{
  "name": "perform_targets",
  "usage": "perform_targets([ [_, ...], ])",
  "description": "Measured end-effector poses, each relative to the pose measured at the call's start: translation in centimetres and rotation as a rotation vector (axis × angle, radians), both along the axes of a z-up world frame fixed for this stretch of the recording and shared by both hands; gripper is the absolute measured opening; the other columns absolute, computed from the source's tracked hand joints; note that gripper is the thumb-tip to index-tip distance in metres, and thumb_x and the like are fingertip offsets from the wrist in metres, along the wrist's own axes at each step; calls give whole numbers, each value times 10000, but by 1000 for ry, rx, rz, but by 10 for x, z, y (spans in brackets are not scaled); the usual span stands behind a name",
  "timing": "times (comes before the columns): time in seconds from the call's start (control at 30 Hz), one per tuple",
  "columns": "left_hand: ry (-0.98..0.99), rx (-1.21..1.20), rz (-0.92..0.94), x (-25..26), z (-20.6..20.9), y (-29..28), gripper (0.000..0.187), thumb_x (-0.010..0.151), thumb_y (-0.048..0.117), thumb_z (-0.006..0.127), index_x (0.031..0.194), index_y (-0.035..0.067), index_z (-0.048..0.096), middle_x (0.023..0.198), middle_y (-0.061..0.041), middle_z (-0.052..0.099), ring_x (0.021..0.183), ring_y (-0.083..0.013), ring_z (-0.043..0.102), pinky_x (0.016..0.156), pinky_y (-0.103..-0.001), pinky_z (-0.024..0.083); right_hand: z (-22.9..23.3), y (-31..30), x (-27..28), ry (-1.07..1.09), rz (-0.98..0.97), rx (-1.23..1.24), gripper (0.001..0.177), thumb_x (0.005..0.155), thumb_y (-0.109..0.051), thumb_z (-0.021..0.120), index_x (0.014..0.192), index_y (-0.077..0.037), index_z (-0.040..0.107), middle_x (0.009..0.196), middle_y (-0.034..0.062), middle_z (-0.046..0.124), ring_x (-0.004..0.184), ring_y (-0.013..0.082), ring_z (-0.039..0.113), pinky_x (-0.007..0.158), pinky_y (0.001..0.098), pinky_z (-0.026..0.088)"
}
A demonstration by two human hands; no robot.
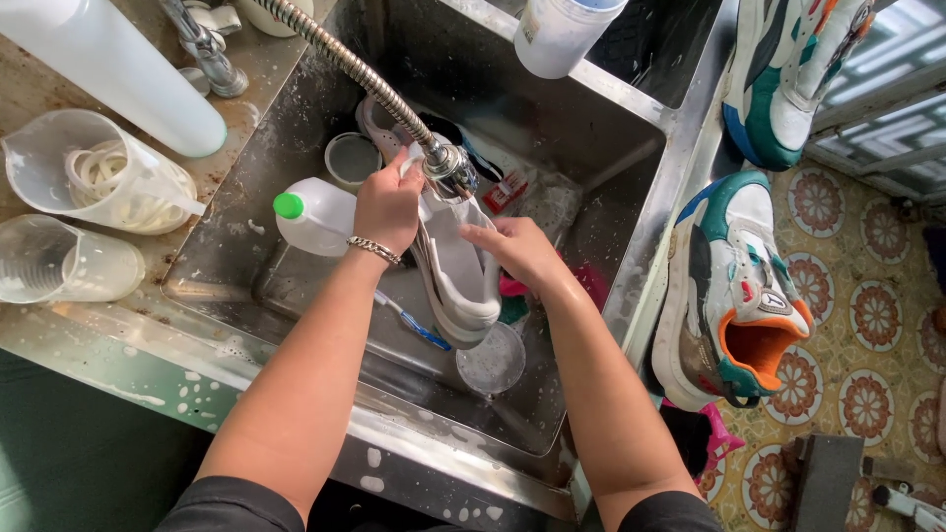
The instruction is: The person washes a white sneaker in a sink using a pink brush and running water. They scrub the interior and exterior surfaces, rinse the shoe, and then clean the insole separately.
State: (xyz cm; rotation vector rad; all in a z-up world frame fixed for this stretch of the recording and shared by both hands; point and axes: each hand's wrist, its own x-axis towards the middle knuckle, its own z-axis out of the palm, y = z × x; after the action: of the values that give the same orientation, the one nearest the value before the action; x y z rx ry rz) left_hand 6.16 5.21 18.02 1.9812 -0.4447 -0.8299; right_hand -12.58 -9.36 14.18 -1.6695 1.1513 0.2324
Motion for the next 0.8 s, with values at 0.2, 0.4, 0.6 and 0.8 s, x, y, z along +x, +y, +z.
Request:
perform_targets([
  [0.2,-149,-28,106,1,-37,-9,567,1282,361,572,1554,-83,796,1982,-136,454,1731,-465,536,1380,-641,519,-23,12,-1,-118,264,-826,319,903,-597,1010,1079,-419,812,1202,-66,718,1104,375,869,965,544,715],
  [0.4,-268,-72,147,7,-66,-19,490,1323,248,549,1493,-129,814,1962,-152,498,1724,-466,557,1372,-600,551,-61,37,16,224,532,-982,436,896,-675,1015,1115,-299,1010,1341,54,563,1136,395,757,890,466,670],
  [0.6,-384,-144,193,19,-127,-18,479,1329,342,595,1463,-40,853,1913,-108,578,1693,-420,597,1374,-542,546,-113,37,18,-46,288,-785,228,944,-342,920,1021,-131,957,1413,127,559,1186,515,687,944,560,645],
  [0.8,-472,-115,21,8,-160,-34,486,1338,338,584,1469,-92,770,1981,-328,370,1713,-738,370,1406,-745,472,-114,20,11,-235,86,-582,342,1027,-336,853,1109,-6,822,1563,175,512,1356,620,634,1096,692,625],
])
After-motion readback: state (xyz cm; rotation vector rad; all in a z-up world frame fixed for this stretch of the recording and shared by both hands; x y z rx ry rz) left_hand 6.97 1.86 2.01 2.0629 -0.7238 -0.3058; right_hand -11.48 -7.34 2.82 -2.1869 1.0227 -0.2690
